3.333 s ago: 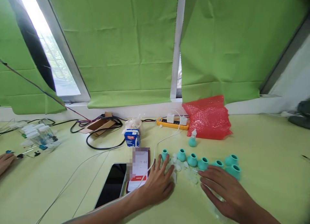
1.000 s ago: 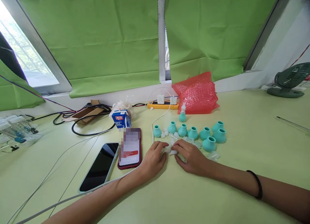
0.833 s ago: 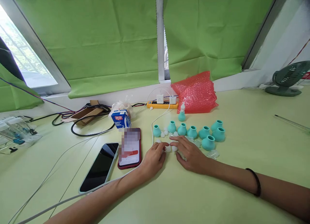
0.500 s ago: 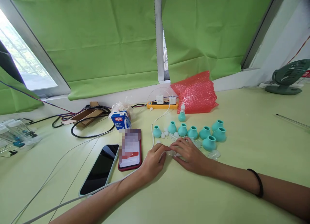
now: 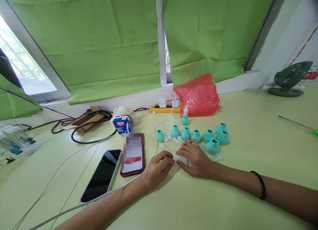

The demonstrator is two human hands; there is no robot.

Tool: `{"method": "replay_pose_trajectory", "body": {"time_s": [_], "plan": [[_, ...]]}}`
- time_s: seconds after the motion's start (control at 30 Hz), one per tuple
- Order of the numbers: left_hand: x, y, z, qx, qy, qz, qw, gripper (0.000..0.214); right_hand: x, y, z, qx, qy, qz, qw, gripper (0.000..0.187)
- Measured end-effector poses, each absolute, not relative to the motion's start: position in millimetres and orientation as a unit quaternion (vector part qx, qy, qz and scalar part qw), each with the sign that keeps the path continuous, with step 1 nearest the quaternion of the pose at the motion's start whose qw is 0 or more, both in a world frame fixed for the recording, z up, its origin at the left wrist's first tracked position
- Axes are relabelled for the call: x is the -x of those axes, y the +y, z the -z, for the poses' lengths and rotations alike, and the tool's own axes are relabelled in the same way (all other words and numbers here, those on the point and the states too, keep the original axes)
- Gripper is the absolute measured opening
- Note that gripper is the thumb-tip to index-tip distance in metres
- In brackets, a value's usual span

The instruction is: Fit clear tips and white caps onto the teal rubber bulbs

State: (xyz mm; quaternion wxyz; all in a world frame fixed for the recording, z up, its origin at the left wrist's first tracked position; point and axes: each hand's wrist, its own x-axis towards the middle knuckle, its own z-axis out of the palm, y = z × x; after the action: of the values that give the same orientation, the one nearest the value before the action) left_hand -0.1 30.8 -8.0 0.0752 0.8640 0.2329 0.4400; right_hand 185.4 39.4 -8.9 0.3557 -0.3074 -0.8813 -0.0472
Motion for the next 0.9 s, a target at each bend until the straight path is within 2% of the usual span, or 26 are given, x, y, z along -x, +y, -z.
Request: {"method": "replay_pose_trajectory", "body": {"time_s": [0.1, 0.37, 0.9], "plan": [[0.6, 30.7, 6.6, -0.852, 0.224, -0.464, 0.092, 0.012, -185.6, 39.6, 9.5, 0.303, -0.883, 0.044, 0.355, 0.014], [-2.2, 28.6, 1.8, -0.828, 0.275, -0.46, 0.164, 0.007, -185.9, 40.9, 9.5, 0.295, -0.913, 0.003, 0.282, 0.019], [-4.9, 29.9, -1.7, -0.825, 0.323, -0.435, 0.163, 0.01, -186.3, 41.2, 9.9, 0.245, -0.925, 0.003, 0.291, 0.019]]}}
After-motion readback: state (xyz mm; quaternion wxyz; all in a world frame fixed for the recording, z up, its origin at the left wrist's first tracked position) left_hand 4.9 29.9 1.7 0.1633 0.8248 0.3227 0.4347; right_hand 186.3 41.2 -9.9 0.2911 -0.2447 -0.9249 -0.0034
